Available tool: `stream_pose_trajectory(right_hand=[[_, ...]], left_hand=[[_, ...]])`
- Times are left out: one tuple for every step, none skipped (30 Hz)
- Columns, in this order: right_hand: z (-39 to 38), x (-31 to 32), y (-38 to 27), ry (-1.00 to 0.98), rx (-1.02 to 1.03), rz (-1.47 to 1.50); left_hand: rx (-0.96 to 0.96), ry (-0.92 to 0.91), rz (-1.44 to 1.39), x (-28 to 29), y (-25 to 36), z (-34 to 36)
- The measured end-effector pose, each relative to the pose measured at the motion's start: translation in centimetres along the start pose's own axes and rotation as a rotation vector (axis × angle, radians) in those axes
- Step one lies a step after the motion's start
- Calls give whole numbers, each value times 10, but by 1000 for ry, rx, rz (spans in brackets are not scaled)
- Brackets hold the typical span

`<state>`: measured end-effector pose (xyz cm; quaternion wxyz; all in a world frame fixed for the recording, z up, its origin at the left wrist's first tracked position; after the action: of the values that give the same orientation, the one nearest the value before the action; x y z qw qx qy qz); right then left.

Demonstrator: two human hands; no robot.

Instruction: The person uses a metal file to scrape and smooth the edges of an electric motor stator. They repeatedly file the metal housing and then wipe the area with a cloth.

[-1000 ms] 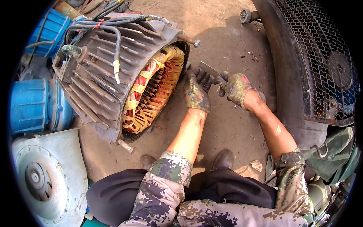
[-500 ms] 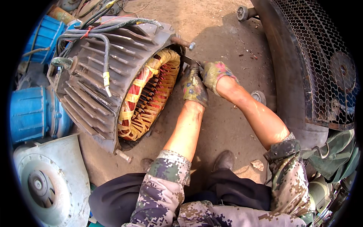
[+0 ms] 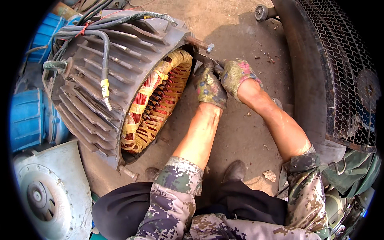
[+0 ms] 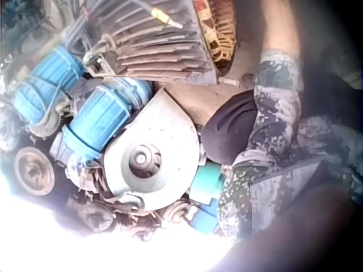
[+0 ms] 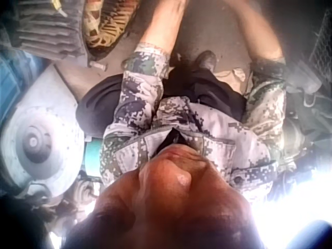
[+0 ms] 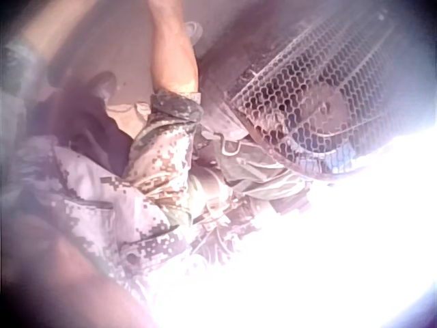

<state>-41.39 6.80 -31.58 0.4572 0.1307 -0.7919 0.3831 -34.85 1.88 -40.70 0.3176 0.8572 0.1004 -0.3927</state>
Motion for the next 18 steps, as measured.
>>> stream_pose_trajectory(right_hand=[[2, -4, 2, 48, 21, -58], [1, -4, 4, 58, 28, -60], [-2, -1, 2, 69, 33, -60], [-5, 1, 2, 79, 38, -59], [-5, -2, 3, 85, 46, -54], [-4, -4, 3, 97, 53, -50], [-4, -4, 3, 109, 60, -45], [-2, -5, 6, 72, 36, -51], [0, -8, 2, 34, 18, -52], [2, -11, 0, -4, 0, -52], [1, -13, -2, -27, -14, -40], [2, -13, 1, -34, -8, -35], [3, -12, 5, -41, -2, -31], [3, -12, 8, -49, 3, -28], [3, -9, 6, -47, -9, -15], [1, -4, 3, -45, -21, -4], [0, 0, 0, -44, -33, 6], [-2, 5, -3, -16, -15, -7]], left_hand=[[10, 67, 29, 1, 0, -4], [-7, 60, 7, -3, 1, -7], [-24, 54, -12, -6, 2, -11], [-41, 48, -30, -8, 3, -12], [-58, 16, -47, -6, 2, -7], [-55, 44, -41, -2, -1, -6], [-52, 72, -35, 1, -4, -5], [-48, 99, -28, 5, -7, -3], [-19, 105, -78, 10, -9, 3], [-19, 112, -66, 16, -9, 7], [-20, 118, -53, 21, -10, 10], [-8, 128, -48, 19, -9, 6], [-43, 115, 10, 15, -5, 3], [-29, 86, 14, 9, -5, -1], [-28, 59, 17, 4, 0, -3], [-26, 32, 20, -1, 5, -5], [-4, -12, -10, -7, 9, -9], [-9, -37, -3, -11, 11, -11]])
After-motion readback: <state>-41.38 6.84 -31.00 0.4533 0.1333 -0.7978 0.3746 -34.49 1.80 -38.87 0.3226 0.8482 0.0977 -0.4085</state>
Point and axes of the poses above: each hand's wrist, its own z-axis towards the middle knuckle, its own x-axis out of the back of the hand, y = z × x, the point moved 8 cm from there along z, towards the middle knuckle, and after that the axes turned 3 degrees about z, right-handed, at the moved point
